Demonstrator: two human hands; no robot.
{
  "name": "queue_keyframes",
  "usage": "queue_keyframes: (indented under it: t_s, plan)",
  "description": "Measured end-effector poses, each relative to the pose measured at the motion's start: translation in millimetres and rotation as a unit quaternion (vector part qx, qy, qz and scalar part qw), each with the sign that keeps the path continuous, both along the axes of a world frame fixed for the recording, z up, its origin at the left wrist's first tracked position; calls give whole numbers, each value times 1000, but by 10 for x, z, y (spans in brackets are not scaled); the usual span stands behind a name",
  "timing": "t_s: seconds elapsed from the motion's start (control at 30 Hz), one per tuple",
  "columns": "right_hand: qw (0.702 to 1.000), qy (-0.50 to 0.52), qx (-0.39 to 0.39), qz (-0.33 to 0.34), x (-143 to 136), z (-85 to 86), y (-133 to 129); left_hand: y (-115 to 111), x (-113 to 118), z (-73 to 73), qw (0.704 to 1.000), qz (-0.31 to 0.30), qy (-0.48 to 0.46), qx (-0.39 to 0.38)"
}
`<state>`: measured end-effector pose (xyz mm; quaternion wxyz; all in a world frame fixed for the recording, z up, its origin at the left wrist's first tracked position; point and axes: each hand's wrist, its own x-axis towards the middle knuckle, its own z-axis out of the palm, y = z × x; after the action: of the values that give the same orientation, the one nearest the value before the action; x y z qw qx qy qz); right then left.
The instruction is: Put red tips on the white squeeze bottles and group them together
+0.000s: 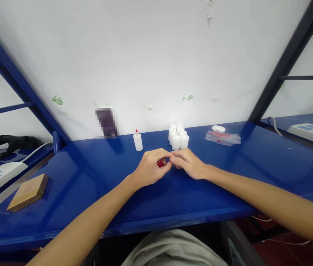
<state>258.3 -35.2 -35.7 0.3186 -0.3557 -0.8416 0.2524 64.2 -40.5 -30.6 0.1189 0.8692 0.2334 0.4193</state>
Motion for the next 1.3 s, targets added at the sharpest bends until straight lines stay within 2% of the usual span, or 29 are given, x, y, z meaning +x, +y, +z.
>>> queue_keyframes:
  t_s: [0.27,0.4,0.47,0.53,0.63,0.73,0.87,1.03,1.3]
  plan:
    - [1000,-9,7,16,-22,9,-18,15,-2,-59,992,-34,52,-110]
    - [999,17,7,28,-29,22,-11,2,-5,-21,989,-48,59,-124]
    - [999,29,5,22,-21,22,11,18,-24,20,988,-41,31,-146]
    - [1000,18,3,-9,-9,17,41,78,-78,58,985,-12,-21,-171]
    - [996,-48,26,-71,4,4,80,258,-243,72,981,79,-68,-165]
    - [984,-136,59,-101,-2,-1,93,474,-456,18,971,207,35,-112]
    - [969,-218,73,-94,-18,14,78,636,-632,-77,943,277,161,-93]
    - [961,-249,90,-76,-6,40,66,648,-632,-83,924,321,193,-81]
    - [958,-261,88,-82,-17,65,52,598,-565,-57,925,306,212,-75]
